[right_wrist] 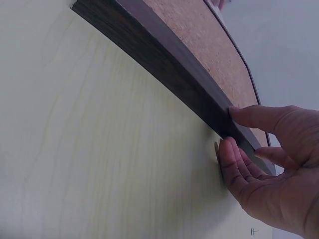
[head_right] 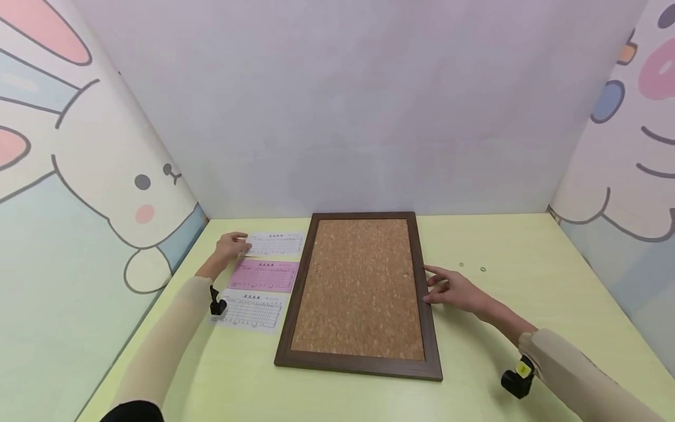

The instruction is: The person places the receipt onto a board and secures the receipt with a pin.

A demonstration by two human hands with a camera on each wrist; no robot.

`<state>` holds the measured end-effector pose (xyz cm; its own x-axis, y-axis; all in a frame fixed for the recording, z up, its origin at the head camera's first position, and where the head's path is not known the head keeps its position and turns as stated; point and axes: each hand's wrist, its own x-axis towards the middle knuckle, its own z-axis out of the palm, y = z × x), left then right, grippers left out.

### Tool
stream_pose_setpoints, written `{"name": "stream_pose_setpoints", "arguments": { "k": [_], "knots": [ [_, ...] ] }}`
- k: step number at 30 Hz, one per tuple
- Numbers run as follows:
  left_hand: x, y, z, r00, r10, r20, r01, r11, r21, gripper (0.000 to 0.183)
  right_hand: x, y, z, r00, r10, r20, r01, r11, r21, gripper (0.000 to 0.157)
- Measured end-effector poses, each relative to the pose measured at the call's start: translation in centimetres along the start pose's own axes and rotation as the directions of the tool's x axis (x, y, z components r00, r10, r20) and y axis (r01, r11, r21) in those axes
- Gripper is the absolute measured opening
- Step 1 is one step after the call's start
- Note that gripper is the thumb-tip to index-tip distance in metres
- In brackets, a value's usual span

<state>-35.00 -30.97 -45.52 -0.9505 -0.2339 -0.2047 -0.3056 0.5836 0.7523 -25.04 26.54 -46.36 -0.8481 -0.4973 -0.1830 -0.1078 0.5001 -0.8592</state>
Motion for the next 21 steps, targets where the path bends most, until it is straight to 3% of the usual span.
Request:
{"name": "stream_pose_setpoints", "arguments": {
  "k": [12,21],
  "knots": [
    [-1.4,-0.4,-1.9,0.999,-0.028,0.029,0.031,0.992,-0.125,0.047,0.0,-0.5,-0.3,1.000,0.014,0.003,-0.014,0.999,-0.042,0.081],
    [-2.4,-0.6,-2.9,0.997,-0.038,0.062,0.053,0.961,-0.270,0.051,-0.2,-1.0,-0.6,1.000,0.003,0.000,-0.003,1.000,0.000,0.074]
  ]
}}
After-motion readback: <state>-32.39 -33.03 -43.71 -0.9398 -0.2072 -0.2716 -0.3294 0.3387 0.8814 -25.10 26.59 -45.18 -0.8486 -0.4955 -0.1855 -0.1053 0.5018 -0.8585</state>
